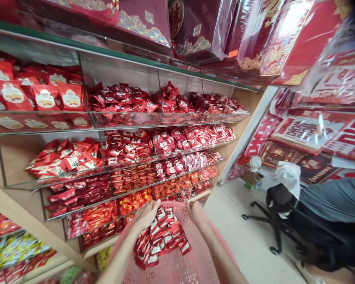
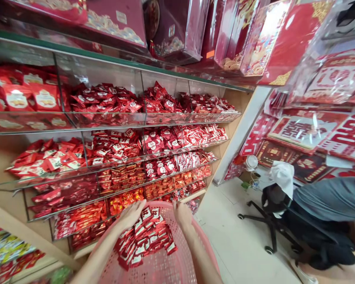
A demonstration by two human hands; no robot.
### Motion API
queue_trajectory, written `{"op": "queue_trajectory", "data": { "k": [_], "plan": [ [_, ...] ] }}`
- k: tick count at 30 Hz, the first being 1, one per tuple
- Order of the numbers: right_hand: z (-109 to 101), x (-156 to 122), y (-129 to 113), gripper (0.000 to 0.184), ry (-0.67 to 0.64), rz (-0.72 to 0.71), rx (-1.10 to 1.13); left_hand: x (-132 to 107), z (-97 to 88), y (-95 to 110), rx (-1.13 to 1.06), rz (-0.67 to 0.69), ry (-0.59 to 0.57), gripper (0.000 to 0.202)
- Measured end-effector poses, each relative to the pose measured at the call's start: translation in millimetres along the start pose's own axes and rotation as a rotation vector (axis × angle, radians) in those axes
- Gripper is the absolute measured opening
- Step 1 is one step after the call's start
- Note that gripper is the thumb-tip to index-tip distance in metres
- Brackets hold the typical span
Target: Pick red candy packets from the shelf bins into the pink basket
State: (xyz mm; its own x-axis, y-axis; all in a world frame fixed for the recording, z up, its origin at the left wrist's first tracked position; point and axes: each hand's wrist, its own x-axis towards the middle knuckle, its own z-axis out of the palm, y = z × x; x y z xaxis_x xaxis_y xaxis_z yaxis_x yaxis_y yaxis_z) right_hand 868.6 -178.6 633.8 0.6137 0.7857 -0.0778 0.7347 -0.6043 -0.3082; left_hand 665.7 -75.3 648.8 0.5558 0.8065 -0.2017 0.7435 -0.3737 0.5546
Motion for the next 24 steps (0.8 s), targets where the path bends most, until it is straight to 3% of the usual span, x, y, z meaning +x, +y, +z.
{"op": "queue_trajectory", "data": {
  "k": [6, 13, 18, 24],
  "plan": [
    [3, -19, 32, 0.05, -0.012, 0.108, 0.038, -2, 15.1, 19, 0.044, 0.08, -0.064, 0.068],
    [-13, -18, 46, 0.052, 0.011, 0.178, 0.062, 3, 15.2, 42, 0.073, 0.158, -0.045, 0.062],
    [-18, 5, 51, 0.05, 0.06, 0.118, 0.047, 22, 16.3, 48, 0.056, 0.156, -0.004, 0.063],
    [-29, 57, 38, 0.05, 0.104, 0.034, 0.046, 60, 2.9, 53, 0.067, 0.123, 0.077, 0.062]
  ]
}}
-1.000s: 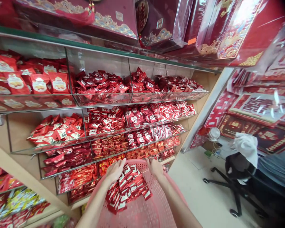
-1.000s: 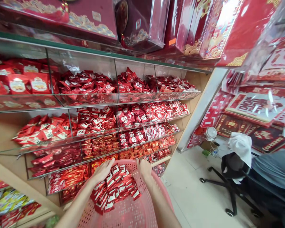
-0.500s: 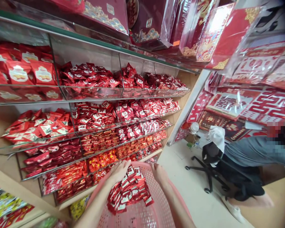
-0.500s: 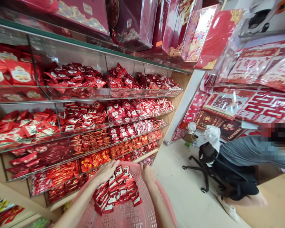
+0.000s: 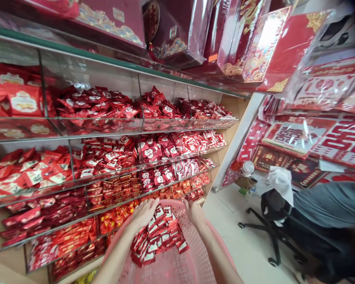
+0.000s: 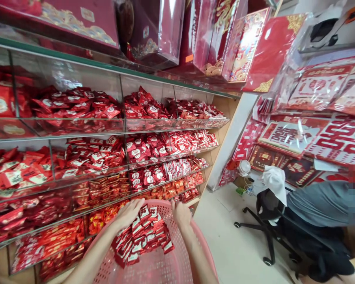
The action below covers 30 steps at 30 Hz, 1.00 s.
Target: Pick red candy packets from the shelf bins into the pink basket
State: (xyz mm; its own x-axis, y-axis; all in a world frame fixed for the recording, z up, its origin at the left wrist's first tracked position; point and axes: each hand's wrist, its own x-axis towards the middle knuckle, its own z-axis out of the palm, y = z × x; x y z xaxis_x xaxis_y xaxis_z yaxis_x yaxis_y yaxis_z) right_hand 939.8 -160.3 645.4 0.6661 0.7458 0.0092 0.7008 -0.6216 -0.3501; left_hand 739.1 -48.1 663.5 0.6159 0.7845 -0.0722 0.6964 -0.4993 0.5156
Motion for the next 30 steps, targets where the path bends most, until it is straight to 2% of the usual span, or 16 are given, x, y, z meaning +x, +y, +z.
{"op": "queue_trajectory", "data": {
  "k": [3, 6, 15, 23, 30],
  "plan": [
    [-7, 29, -11, 0.05, 0.008, -0.06, -0.021, 23, -9.1, 2, 0.001, -0.041, 0.029, 0.063],
    [-10, 55, -15, 0.051, 0.015, -0.1, -0.036, 42, -10.7, 6, 0.0, -0.113, 0.053, 0.067],
    [-13, 111, 7, 0.051, -0.009, -0.163, -0.059, 79, 1.1, 33, -0.007, -0.131, 0.125, 0.069],
    [-17, 133, 27, 0.052, -0.049, -0.166, -0.044, 104, 11.4, 49, 0.01, -0.21, 0.114, 0.073],
    [-12, 138, 30, 0.05, -0.076, -0.163, -0.042, 106, 20.4, 51, 0.051, -0.195, 0.151, 0.071]
  ]
}}
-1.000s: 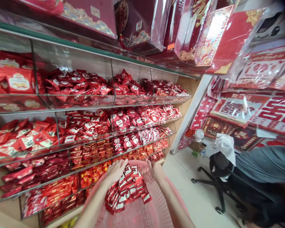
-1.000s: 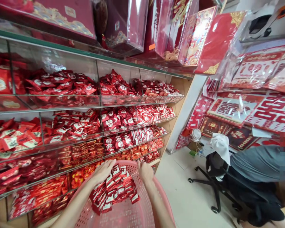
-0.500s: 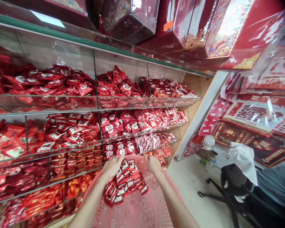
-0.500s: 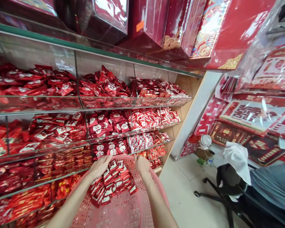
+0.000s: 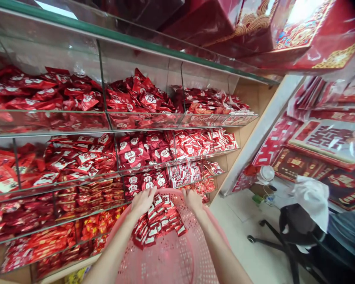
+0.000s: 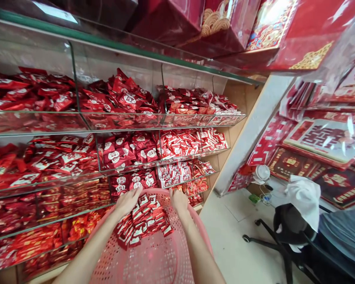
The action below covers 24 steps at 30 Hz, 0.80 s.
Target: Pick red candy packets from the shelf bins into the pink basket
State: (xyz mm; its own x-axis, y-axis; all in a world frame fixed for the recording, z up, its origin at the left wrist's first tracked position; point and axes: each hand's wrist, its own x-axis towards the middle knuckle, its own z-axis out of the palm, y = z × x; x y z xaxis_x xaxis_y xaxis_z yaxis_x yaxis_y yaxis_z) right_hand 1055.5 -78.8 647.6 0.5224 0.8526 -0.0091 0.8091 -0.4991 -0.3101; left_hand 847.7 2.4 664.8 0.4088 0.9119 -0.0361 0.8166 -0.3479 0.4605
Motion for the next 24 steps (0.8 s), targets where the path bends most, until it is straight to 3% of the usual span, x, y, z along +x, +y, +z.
{"op": "queue_trajectory", "data": {
  "k": [6, 11, 14, 19, 24],
  "plan": [
    [-10, 3, -6, 0.034, 0.058, -0.012, 0.014, -4, 2.9, 0, 0.012, 0.03, 0.054, 0.064],
    [-54, 2, -33, 0.028, 0.466, -0.221, 0.271, -1, 8.4, -6, 0.017, 0.023, 0.097, 0.062],
    [-79, -3, -58, 0.026, 0.592, -0.428, 0.446, 2, 10.2, -8, -0.02, -0.044, 0.108, 0.064],
    [-103, -2, -90, 0.024, 0.59, -0.558, 0.448, 1, 10.1, -7, -0.027, -0.068, 0.141, 0.066],
    [-127, 14, -126, 0.024, 0.405, -0.409, 0.114, -1, 10.1, -6, -0.002, -0.077, 0.135, 0.068]
  ]
}}
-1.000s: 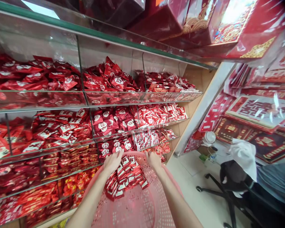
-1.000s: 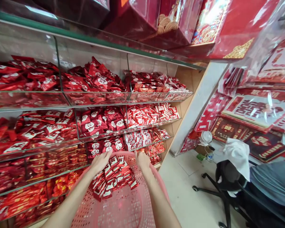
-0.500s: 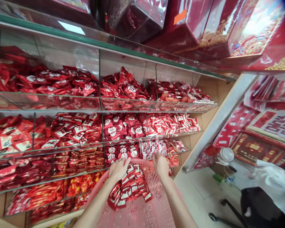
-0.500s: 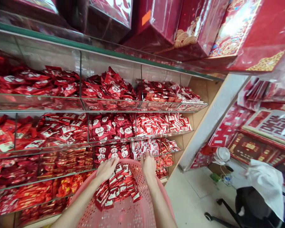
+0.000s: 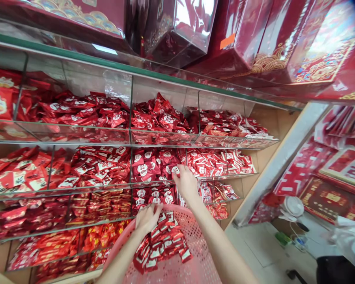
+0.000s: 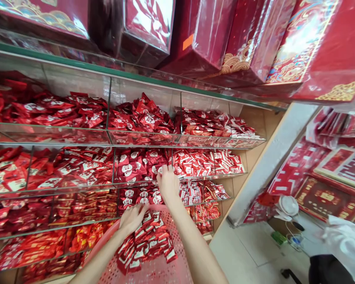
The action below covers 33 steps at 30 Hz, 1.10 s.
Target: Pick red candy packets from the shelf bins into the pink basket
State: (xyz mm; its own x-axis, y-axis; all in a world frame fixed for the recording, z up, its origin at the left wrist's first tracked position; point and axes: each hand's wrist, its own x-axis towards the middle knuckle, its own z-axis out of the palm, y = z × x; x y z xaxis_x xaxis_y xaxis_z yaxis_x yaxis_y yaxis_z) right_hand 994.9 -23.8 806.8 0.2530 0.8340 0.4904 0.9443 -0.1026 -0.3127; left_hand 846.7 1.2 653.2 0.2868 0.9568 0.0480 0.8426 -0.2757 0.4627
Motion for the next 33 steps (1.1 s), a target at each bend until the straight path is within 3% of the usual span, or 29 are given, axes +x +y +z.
{"op": "queue_trajectory", "data": {
  "k": [6, 10, 17, 22, 27, 29, 33],
  "plan": [
    [5, 32, -21, 0.028, -0.209, 0.086, -0.225, 0, 0.8, -2, -0.014, 0.024, 0.007, 0.068],
    [7, 32, -20, 0.029, -0.202, 0.09, -0.234, 0, -0.3, -1, -0.003, 0.033, -0.006, 0.069],
    [-14, 27, -14, 0.028, -0.149, 0.063, -0.21, 0, -1.6, 1, 0.024, 0.058, -0.027, 0.069],
    [-12, 22, 1, 0.025, -0.08, 0.051, -0.053, 2, 2.5, -1, 0.022, 0.051, -0.02, 0.07],
    [-17, -8, 23, 0.028, 0.133, -0.07, 0.379, 4, 3.5, -2, 0.019, 0.06, -0.036, 0.071],
    [-17, -28, 35, 0.029, 0.02, -0.114, 0.592, 4, 2.7, -2, 0.013, 0.072, -0.038, 0.069],
    [2, -75, 66, 0.03, -0.561, -0.081, 0.842, 4, 1.9, -3, 0.0, 0.094, -0.057, 0.068]
  ]
}}
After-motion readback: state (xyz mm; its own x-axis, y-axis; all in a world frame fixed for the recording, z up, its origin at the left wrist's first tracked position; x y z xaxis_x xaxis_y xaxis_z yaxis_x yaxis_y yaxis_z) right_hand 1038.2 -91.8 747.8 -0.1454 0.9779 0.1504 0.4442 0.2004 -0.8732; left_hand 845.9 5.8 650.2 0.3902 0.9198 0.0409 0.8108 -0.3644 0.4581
